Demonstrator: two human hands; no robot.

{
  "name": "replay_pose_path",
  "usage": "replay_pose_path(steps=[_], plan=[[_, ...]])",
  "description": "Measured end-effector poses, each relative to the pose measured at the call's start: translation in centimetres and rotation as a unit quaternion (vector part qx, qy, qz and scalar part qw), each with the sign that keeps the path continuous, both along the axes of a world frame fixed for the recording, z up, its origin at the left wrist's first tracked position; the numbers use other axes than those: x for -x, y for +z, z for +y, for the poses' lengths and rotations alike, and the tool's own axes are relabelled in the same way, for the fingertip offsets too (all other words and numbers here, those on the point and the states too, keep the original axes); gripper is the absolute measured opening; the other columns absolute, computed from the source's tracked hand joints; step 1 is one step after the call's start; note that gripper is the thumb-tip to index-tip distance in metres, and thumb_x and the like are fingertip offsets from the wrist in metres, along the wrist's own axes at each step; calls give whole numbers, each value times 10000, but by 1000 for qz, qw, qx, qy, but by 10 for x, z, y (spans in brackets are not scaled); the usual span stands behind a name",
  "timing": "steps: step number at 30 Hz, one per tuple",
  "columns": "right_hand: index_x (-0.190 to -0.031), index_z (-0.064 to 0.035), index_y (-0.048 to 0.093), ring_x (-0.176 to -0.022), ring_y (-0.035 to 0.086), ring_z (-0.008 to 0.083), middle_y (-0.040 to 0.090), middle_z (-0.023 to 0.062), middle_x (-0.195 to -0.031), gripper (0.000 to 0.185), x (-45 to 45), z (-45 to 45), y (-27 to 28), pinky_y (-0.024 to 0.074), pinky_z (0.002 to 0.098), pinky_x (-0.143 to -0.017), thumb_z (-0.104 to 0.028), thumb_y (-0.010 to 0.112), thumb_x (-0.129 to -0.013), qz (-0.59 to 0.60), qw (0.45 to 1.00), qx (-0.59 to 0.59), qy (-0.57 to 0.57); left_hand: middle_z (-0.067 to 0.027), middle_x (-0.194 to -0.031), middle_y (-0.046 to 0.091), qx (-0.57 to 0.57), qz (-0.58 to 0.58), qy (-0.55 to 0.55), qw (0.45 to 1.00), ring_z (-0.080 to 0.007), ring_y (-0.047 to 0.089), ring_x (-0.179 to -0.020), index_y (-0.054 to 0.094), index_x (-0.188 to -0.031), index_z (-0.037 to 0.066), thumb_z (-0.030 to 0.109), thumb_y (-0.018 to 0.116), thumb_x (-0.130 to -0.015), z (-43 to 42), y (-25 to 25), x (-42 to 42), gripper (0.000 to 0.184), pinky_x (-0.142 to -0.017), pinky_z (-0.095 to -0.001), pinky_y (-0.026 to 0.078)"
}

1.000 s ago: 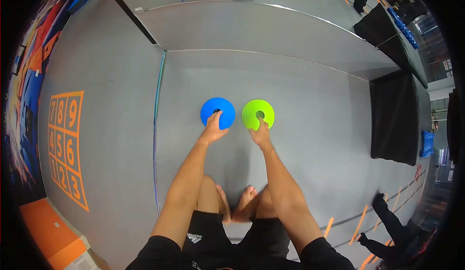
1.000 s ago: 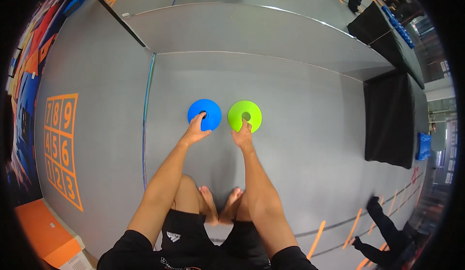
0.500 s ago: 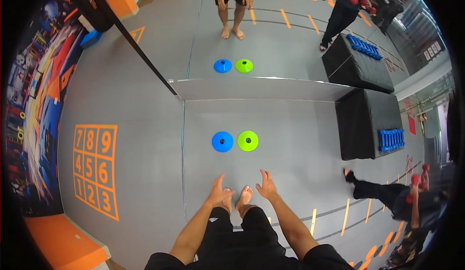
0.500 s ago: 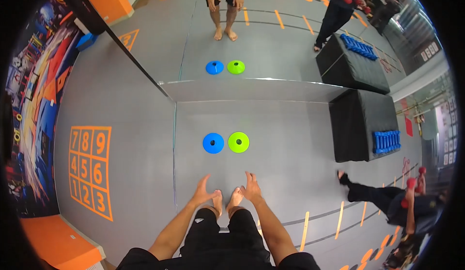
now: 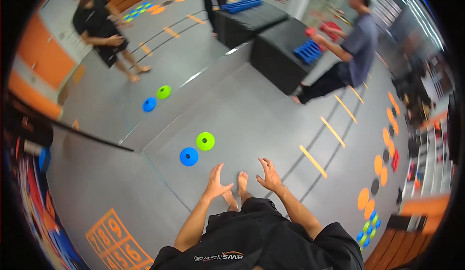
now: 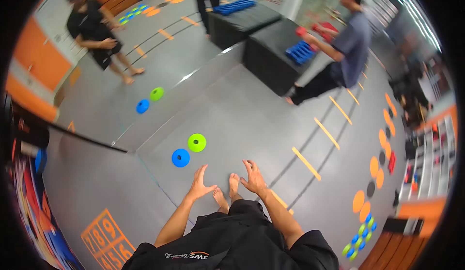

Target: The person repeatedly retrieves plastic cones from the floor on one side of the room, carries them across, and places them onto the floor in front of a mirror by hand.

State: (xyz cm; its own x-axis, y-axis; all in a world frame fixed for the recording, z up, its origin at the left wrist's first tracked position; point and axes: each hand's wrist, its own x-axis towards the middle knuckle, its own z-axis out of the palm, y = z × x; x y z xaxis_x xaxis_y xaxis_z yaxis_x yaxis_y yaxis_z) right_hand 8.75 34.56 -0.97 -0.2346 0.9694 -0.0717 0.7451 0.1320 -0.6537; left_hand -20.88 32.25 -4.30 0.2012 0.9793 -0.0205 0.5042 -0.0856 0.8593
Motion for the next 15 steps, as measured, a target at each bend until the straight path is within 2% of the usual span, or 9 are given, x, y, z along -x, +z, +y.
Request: replay_pose_path(steps=[2, 7, 12, 15], plan=[[-1511, -92, 380, -1291, 483, 413, 399, 211, -1451, 826, -22, -27, 17, 470, 485, -1049, -149, 761, -780, -1, 998, -13, -63, -226, -1552, 357, -15, 11, -64, 998, -416, 336, -1432, 319, -1540, 46, 262, 877, -703, 12, 7, -21, 1029, -1186, -510, 313], [-1498, -111, 396, -1230, 514, 422, 410, 208, -1440, 819, -85, -109, 48, 485, 495, -1016, -129, 757, -764, -22, 965, -79, -248, -214, -1551, 360, -18, 4, -228, 974, -407, 336, -1434, 332, -1537, 53, 277, 872, -709, 23, 18, -99, 1014, -1185, -503, 318], [-1497, -112, 403, -1221, 519, 416, 409, 196, -1444, 808, -136, -211, 67, 491, 477, -1002, -121, 762, -774, -15, 896, -115, -428, -202, -1563, 347, -34, 9, -390, 920, -399, 334, -1437, 336, -1539, 67, 294, 867, -712, 3, 40, -194, 1009, -1184, -498, 322], [-1506, -134, 402, -1226, 524, 397, 402, 171, -1461, 813, -166, -284, 60, 484, 489, -985, -145, 769, -780, -9, 847, -119, -518, -170, -1572, 352, -43, 1, -469, 882, -371, 332, -1449, 331, -1546, 81, 294, 858, -723, -27, 47, -261, 1001, -1192, -481, 315]])
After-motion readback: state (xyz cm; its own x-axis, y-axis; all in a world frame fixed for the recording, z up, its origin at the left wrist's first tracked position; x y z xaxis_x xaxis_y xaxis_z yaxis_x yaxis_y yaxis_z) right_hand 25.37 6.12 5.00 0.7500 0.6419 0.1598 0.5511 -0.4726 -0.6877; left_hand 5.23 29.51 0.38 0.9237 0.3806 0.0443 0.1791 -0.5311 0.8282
